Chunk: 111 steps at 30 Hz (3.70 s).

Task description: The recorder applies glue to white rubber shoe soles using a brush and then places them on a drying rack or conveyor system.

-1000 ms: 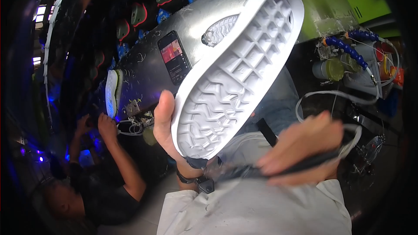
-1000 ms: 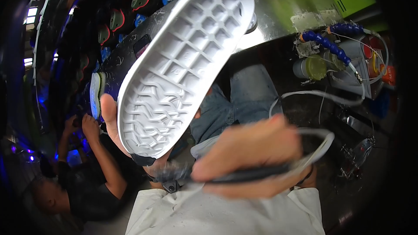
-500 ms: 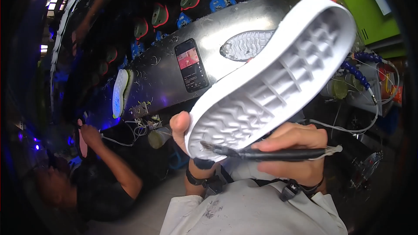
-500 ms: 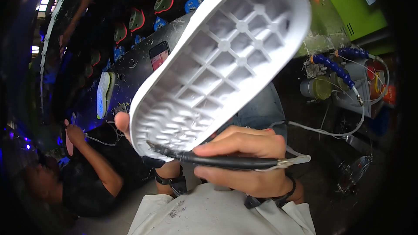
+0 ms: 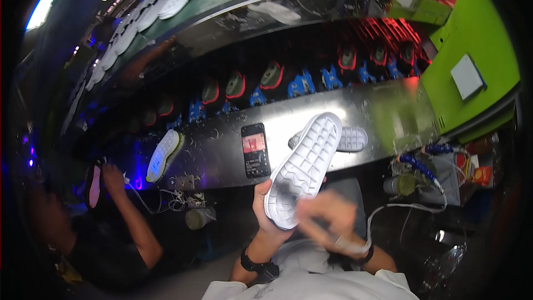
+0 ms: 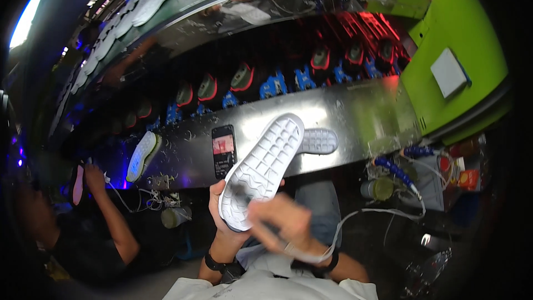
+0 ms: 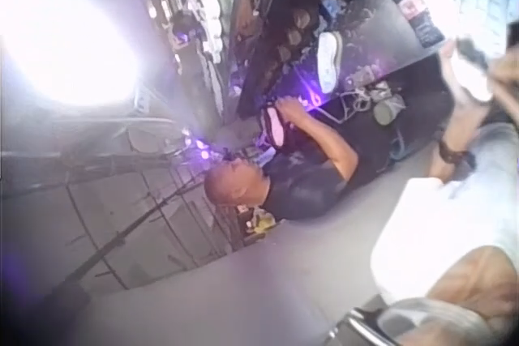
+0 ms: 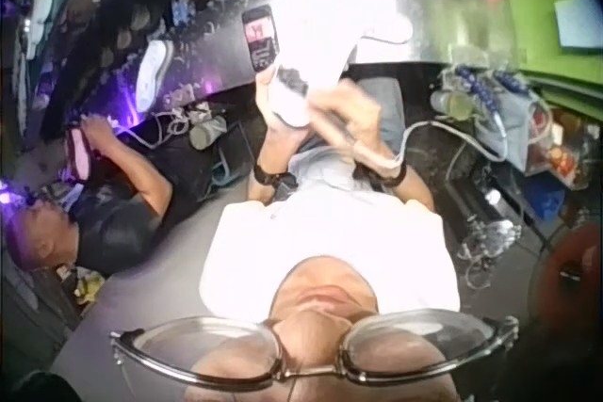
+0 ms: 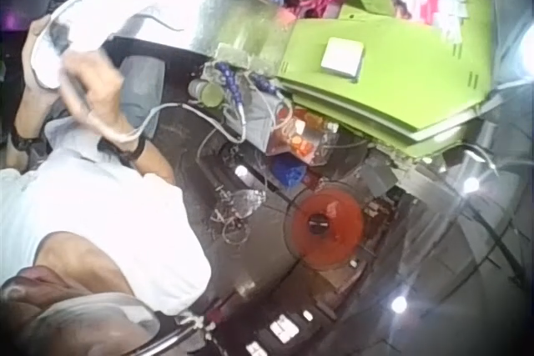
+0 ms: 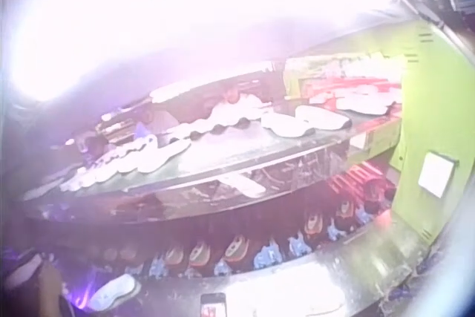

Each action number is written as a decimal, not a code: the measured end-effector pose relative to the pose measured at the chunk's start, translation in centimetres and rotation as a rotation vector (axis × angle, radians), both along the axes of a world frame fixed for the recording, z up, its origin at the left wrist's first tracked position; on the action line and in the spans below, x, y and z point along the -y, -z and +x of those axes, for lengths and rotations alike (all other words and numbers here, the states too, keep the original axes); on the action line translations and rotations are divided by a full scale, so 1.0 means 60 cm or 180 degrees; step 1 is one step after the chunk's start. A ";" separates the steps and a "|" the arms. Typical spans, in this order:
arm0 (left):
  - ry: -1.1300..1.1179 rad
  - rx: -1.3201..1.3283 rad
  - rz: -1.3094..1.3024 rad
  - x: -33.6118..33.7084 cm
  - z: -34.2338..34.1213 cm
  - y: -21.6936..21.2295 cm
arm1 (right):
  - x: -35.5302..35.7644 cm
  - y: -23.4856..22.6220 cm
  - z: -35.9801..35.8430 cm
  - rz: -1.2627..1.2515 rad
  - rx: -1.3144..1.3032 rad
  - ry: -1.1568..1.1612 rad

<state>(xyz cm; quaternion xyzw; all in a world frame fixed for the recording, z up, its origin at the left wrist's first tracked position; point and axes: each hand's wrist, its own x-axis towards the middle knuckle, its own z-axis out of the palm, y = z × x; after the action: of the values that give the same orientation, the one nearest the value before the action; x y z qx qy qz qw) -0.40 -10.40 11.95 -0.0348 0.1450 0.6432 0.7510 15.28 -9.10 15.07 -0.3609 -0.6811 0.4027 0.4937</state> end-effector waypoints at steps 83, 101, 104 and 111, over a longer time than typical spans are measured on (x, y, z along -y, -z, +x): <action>0.0232 -0.8101 0.0523 -0.546 -0.289 0.125 | -0.104 0.116 0.104 -0.2434 -0.1547 0.1374; -0.0064 -0.7764 0.0290 -0.536 -0.270 0.145 | -0.074 0.105 0.108 -0.2411 -0.1606 0.1125; -0.0108 -0.7720 0.0268 -0.538 -0.269 0.145 | -0.074 0.107 0.102 -0.2389 -0.1560 0.1105; -0.0227 -0.7855 0.0106 -0.533 -0.235 0.150 | -0.068 0.101 0.089 -0.2461 -0.1520 0.1156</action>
<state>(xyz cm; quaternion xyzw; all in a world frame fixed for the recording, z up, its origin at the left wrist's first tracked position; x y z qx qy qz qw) -14.47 21.60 2.97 0.6010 0.7473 0.2675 0.0940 20.62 -5.00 9.02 -0.5283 -0.2754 0.6050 0.5282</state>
